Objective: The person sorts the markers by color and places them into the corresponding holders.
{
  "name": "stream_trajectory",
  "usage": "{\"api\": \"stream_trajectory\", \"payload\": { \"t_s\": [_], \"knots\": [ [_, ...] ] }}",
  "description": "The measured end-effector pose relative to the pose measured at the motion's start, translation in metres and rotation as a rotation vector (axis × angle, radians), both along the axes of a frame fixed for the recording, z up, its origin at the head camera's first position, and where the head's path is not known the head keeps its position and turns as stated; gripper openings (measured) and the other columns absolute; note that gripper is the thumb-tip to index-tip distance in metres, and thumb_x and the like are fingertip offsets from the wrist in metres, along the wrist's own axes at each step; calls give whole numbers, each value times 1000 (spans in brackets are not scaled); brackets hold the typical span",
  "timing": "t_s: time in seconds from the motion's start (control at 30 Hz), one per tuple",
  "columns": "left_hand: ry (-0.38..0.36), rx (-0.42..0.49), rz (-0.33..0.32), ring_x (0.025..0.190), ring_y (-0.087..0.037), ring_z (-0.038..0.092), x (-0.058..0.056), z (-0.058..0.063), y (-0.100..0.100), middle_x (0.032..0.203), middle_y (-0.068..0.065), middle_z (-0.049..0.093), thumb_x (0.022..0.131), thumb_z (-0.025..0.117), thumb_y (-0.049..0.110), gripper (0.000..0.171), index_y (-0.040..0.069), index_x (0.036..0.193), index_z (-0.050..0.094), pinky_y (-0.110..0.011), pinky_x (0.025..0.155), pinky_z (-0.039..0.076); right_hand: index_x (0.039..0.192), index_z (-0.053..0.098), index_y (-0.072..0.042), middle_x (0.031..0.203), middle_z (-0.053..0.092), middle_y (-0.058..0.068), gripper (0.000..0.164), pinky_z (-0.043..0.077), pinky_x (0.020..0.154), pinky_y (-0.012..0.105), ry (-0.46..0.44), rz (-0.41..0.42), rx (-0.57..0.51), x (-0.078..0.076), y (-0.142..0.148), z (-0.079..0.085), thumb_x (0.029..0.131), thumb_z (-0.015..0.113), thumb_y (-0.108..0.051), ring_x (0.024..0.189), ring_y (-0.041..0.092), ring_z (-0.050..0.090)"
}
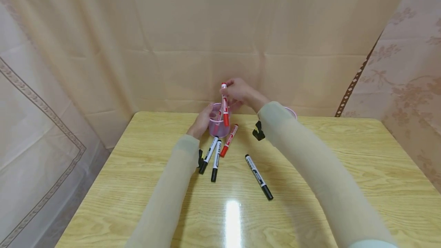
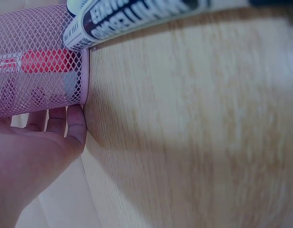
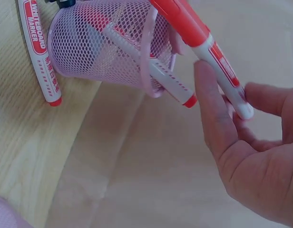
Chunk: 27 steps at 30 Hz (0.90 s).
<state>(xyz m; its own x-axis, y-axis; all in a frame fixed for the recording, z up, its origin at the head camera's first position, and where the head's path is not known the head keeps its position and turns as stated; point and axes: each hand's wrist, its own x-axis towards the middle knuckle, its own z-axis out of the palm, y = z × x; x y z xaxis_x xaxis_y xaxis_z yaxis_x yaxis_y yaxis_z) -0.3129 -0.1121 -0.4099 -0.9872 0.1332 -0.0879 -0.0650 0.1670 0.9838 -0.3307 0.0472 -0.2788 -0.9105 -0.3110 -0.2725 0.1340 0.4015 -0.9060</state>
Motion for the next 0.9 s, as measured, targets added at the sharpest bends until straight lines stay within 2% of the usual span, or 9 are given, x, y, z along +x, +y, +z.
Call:
{"api": "stream_trajectory", "payload": {
  "t_s": [0.17, 0.3, 0.37, 0.5, 0.63, 0.73, 0.9],
  "knots": [
    [-41, -2, 13, 120, -26, 42, 3, 0, 1, 128, -10, 49, 101, 20, 52, 56, 19, 137, 49, -46, 103, 31, 133, 41, -5, 93, 56, 12, 43, 56, 70, 47, 38, -114, -94, -3, 4, -6, 95, 58, -14, 66, 23, 61],
    [-21, 13, -2, 119, -25, 42, 3, -1, 2, 128, -10, 50, 102, 20, 49, 55, 18, 137, 50, -46, 102, 31, 134, 39, -4, 94, 54, 13, 44, 54, 74, 51, 83, -193, -201, -7, 7, -13, 95, 57, -13, 71, 29, 62],
    [-19, 11, -3, 119, -25, 42, 3, -1, 2, 127, -10, 50, 102, 20, 48, 55, 19, 137, 50, -46, 102, 31, 134, 38, -5, 94, 54, 13, 44, 55, 70, 50, 98, -213, -244, -8, 8, -15, 95, 56, -13, 74, 32, 62],
    [-11, 14, -2, 119, -26, 42, 4, 1, 2, 126, -11, 51, 103, 19, 47, 54, 18, 136, 51, -47, 102, 30, 133, 38, -6, 93, 55, 13, 43, 56, 64, 46, 115, -231, -290, -8, 8, -16, 95, 56, -13, 73, 33, 63],
    [-4, 19, 1, 119, -26, 42, 4, 1, 2, 126, -12, 50, 103, 20, 47, 55, 16, 135, 51, -47, 102, 30, 132, 38, -6, 93, 56, 13, 42, 55, 71, 49, 129, -226, -304, -8, 7, -21, 95, 57, -13, 65, 28, 64],
    [-2, 25, 1, 119, -27, 41, 5, 1, 3, 126, -13, 50, 103, 21, 46, 55, 14, 135, 51, -46, 102, 30, 132, 38, -5, 95, 56, 13, 42, 55, 69, 47, 132, -218, -308, -7, 6, -25, 95, 57, -12, 62, 26, 63],
    [-1, 26, 7, 118, -27, 41, 5, 1, 3, 126, -14, 49, 103, 21, 45, 55, 11, 134, 51, -45, 102, 31, 132, 40, -1, 106, 57, 15, 43, 55, 73, 47, 177, -192, -298, -4, 2, -31, 94, 58, -10, 71, 24, 63]
  ]
}}
